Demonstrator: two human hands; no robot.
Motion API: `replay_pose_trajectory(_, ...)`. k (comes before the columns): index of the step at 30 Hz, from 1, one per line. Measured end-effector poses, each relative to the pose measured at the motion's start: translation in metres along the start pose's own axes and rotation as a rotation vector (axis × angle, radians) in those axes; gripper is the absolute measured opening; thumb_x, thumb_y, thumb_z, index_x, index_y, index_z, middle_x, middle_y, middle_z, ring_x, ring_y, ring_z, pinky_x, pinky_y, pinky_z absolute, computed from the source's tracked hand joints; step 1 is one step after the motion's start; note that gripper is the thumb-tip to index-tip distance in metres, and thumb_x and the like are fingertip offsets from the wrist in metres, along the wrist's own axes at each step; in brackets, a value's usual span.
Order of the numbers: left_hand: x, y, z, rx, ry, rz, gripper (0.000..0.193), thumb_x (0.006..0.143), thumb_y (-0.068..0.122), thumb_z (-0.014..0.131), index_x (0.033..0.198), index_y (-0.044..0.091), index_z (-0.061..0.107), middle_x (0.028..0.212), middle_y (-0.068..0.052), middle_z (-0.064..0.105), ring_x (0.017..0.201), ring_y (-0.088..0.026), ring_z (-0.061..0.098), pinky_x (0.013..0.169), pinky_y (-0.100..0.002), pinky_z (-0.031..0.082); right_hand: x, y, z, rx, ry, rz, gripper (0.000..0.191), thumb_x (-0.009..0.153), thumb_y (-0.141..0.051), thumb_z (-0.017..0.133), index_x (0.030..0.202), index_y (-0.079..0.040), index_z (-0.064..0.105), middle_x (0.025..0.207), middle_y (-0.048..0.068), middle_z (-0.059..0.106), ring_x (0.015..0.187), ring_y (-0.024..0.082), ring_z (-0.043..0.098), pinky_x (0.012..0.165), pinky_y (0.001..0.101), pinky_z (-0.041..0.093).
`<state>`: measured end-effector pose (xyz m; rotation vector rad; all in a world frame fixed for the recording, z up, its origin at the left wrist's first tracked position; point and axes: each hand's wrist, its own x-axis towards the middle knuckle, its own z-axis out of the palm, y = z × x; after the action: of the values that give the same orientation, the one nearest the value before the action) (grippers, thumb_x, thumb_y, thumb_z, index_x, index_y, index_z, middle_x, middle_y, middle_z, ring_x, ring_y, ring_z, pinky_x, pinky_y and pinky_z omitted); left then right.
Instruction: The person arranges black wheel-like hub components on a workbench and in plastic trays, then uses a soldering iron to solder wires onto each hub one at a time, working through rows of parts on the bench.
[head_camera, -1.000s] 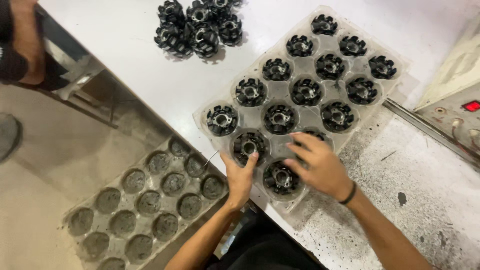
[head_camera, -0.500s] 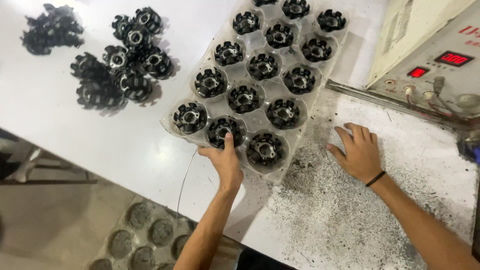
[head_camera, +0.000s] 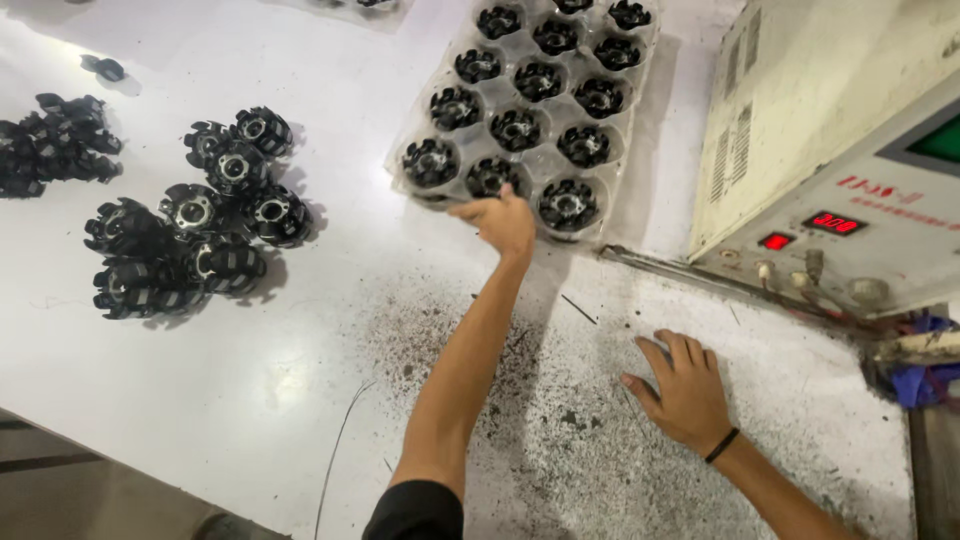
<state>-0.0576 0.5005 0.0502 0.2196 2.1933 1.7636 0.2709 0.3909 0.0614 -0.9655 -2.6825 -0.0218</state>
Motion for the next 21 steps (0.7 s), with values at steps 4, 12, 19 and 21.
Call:
replay_pose_trajectory(4, 0.068, 0.048, -0.004, 0.035, -0.612, -0.102, 0.120, 0.092, 0.047, 0.063, 0.148, -0.007, -0.028, 0.155, -0.035, 0.018, 0.135, -0.052, 0.043, 0.113, -0.055, 0.035, 0.002, -0.002, -0.002, 0.010, 0.000, 0.039, 0.056, 0.088, -0.052, 0.063, 0.126, -0.012, 0.066, 0.128, 0.014, 0.059, 0.118, 0.032, 0.053, 0.095, 0.0484, 0.042)
replay_pose_trajectory(12, 0.199, 0.071, -0.199, 0.983, -0.258, 0.715, 0.085, 0.095, 0.066, 0.058, 0.148, 0.000, 0.048, 0.150, -0.026, 0.048, 0.142, -0.042, 0.041, 0.116, -0.059, 0.036, 0.000, -0.002, 0.012, -0.046, -0.050, 0.113, 0.054, 0.088, -0.050, 0.063, 0.129, -0.016, 0.067, 0.130, 0.009, 0.060, 0.121, 0.030, 0.055, 0.099, 0.0472, 0.044)
replay_pose_trajectory(19, 0.245, 0.099, -0.302, 0.955, 0.018, 0.392, 0.083, 0.087, 0.080, 0.055, 0.153, 0.029, 0.049, 0.165, -0.027, 0.021, 0.151, -0.055, 0.014, 0.120, -0.067, 0.023, -0.012, 0.017, 0.043, -0.131, -0.052, 0.163, 0.056, 0.081, -0.054, 0.065, 0.128, -0.024, 0.069, 0.133, 0.007, 0.060, 0.126, 0.027, 0.057, 0.106, 0.0482, 0.046)
replay_pose_trajectory(21, 0.252, 0.107, -0.298, 0.884, -0.041, 0.306, 0.086, 0.084, 0.080, 0.056, 0.154, 0.032, 0.045, 0.166, -0.026, 0.016, 0.150, -0.057, 0.010, 0.115, -0.068, 0.026, -0.013, 0.026, 0.053, -0.166, -0.082, 0.176, 0.058, 0.079, -0.056, 0.064, 0.127, -0.025, 0.069, 0.133, 0.007, 0.060, 0.126, 0.026, 0.057, 0.107, 0.0485, 0.046)
